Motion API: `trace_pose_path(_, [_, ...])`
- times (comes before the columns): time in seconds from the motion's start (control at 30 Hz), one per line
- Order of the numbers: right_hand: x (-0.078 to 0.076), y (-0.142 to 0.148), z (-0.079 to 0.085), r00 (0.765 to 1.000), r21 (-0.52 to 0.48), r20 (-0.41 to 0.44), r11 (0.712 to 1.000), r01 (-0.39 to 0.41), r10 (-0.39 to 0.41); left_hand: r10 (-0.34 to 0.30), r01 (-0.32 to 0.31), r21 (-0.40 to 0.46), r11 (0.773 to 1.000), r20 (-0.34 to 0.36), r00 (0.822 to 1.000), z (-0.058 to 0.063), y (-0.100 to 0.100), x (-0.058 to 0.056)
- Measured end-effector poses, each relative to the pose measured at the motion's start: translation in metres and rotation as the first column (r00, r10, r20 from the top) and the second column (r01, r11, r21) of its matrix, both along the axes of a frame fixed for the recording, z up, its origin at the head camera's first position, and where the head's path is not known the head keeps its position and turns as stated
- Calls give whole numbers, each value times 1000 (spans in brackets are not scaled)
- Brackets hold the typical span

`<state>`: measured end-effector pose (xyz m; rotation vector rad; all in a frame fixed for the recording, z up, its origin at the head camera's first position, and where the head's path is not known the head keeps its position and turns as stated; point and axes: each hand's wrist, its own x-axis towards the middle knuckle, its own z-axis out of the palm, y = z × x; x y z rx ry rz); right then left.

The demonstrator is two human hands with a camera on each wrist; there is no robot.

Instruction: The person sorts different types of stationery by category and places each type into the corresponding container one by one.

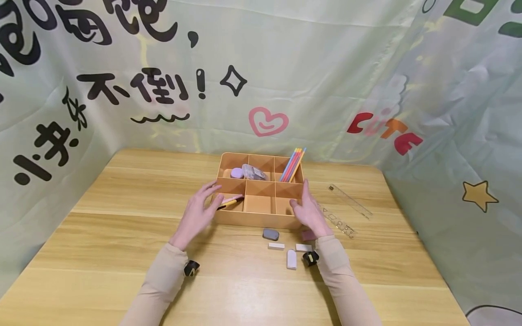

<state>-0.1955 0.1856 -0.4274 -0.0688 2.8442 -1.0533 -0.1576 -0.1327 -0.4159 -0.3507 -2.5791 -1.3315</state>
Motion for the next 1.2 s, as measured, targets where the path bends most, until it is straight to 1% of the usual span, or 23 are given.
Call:
trace_pose_path(0.07, [0,0,1,1000,-2,2,1000,2,-2,-18,17,35,999,22,1000,-2,-2,-5])
trace_pose_path(0.13, [0,0,1,1000,-2,4,1000,2,-2,-41,36,70,997,64,997,-4,-5,-10])
trace_pose_path(0.2, [0,-1,1,1000,-4,10,1000,4,-4,-66,53,108,993,122,990,-6,-7,-16])
trace_pose_path(0.3, [1,-1,0,1000,-1,19,1000,3,-3,-111,87,129,988,193,975,-8,-10,-21])
trace_pose_path(0.37, [1,-2,0,1000,-2,24,1000,4,-4,-148,122,127,984,223,964,-9,-10,-22])
trace_pose_path(0.43, [1,-2,0,1000,-2,22,1000,2,-2,-177,156,102,982,242,954,-9,-8,-23])
trace_pose_path(0.5, [1,-1,1,1000,-1,18,1000,1,-1,-192,175,87,981,258,947,-10,-6,-22])
trace_pose_path(0.6, [1,-1,1,1000,3,12,1000,1,-1,-191,179,70,981,271,944,-11,-3,-22])
trace_pose_path(0.77, [1,0,2,1000,5,14,1000,0,0,-174,159,79,984,264,949,-14,0,-22])
trace_pose_path(0.87, [1,0,1,1000,6,17,1000,0,0,-173,158,78,984,254,951,-15,0,-22])
trace_pose_path(1.1, [0,1,3,999,-4,33,1000,-11,11,-180,178,30,984,216,960,-17,1,-22])
trace_pose_path(1.2, [1,2,6,999,-21,42,999,-24,25,-179,181,11,983,223,958,-16,1,-22])
